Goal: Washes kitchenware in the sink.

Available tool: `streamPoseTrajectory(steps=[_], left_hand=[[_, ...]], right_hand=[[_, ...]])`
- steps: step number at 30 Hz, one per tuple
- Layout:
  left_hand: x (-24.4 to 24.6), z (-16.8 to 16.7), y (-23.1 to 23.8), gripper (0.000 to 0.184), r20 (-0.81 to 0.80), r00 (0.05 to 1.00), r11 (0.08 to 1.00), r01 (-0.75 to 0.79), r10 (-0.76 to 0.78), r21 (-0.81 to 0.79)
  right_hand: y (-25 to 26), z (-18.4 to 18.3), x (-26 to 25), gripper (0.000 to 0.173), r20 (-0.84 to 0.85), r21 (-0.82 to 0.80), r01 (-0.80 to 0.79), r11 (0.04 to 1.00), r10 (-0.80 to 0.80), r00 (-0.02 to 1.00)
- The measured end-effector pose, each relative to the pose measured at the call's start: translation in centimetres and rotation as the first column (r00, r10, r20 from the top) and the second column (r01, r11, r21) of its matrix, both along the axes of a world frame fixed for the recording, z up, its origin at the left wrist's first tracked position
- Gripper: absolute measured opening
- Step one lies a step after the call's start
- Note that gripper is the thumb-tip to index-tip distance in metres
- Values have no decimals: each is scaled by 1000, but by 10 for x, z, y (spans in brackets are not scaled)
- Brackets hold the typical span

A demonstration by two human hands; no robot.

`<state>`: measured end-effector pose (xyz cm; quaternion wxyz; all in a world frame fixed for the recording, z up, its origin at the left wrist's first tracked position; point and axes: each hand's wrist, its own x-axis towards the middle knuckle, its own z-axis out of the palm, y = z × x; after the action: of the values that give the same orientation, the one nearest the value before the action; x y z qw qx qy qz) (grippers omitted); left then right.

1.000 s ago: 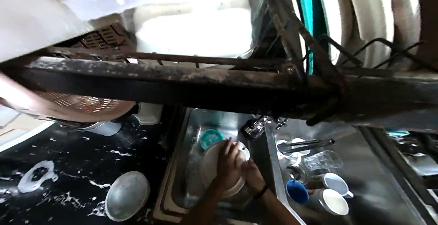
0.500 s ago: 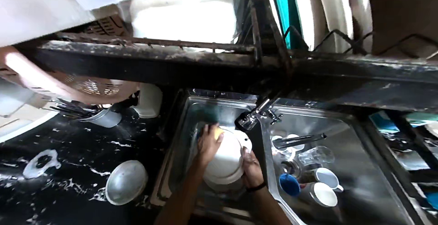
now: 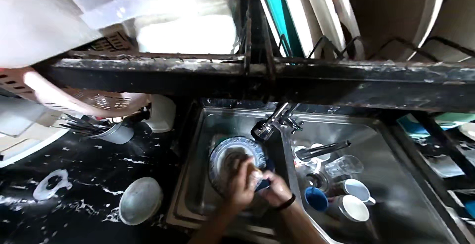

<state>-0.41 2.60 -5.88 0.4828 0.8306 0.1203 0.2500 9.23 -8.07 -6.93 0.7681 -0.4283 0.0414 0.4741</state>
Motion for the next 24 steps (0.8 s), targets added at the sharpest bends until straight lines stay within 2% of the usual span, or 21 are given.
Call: streamPoseTrajectory(steps=[2, 3, 4, 6, 8, 10, 12, 14, 15, 16, 17, 18, 19, 21, 23, 24], left_hand=[[25, -1, 4, 42, 2, 1000, 999, 13, -13, 44], [33, 0, 20, 39, -73, 997, 998, -4, 9, 64], [38, -6, 41, 38, -169, 983, 995, -61, 74, 81], [34, -31, 75, 42, -339, 906, 966, -223, 254, 128], [22, -37, 63, 45, -395, 838, 926, -338, 377, 167], [4, -31, 10, 39, -358, 842, 915, -359, 403, 185], [0, -29, -25, 37, -222, 927, 949, -268, 302, 168], [17, -34, -8, 34, -46, 978, 960, -191, 204, 202], [25, -33, 17, 35, -80, 970, 952, -208, 230, 224], [28, -30, 49, 39, -214, 937, 951, -231, 274, 206], [28, -29, 82, 45, -338, 895, 957, -261, 290, 130], [23, -30, 109, 51, -437, 865, 957, -289, 247, -30], [15, -33, 124, 55, -493, 853, 918, -321, 173, -234], [-1, -43, 126, 52, -477, 875, 714, -382, 77, -586], [1, -52, 120, 36, -402, 898, 491, -435, 177, -755], [7, -54, 119, 32, -392, 891, 427, -454, 229, -782]], right_hand=[[1, 4, -21, 28, 80, 9, -80, 997, 79, 994], [1, 7, -29, 22, 96, -20, -80, 997, 82, 992], [0, 10, -35, 20, 108, -60, -52, 997, 58, 992], [0, 11, -42, 33, 134, -89, 53, 995, -41, 990], [8, 6, -32, 37, 179, -91, 153, 984, -135, 974], [13, -5, -23, 32, 158, -87, 184, 979, -169, 973], [20, -14, -17, 32, 137, -65, 154, 986, -144, 980], [18, -15, -15, 45, 170, 17, 49, 999, -51, 984], [15, -17, -15, 47, 183, 30, 13, 999, -19, 983], [13, -18, -13, 47, 198, 23, -9, 1000, 4, 980], [14, -18, -8, 48, 211, -2, -11, 1000, 12, 977], [15, -19, -1, 49, 216, -30, 9, 1000, -2, 976], [18, -21, 9, 50, 216, -45, 37, 998, -27, 976], [28, -36, 34, 62, 192, -46, 91, 995, -80, 978], [44, -66, 59, 78, 199, -130, 110, 985, -82, 977], [49, -86, 68, 79, 250, -232, 93, 968, -33, 968]])
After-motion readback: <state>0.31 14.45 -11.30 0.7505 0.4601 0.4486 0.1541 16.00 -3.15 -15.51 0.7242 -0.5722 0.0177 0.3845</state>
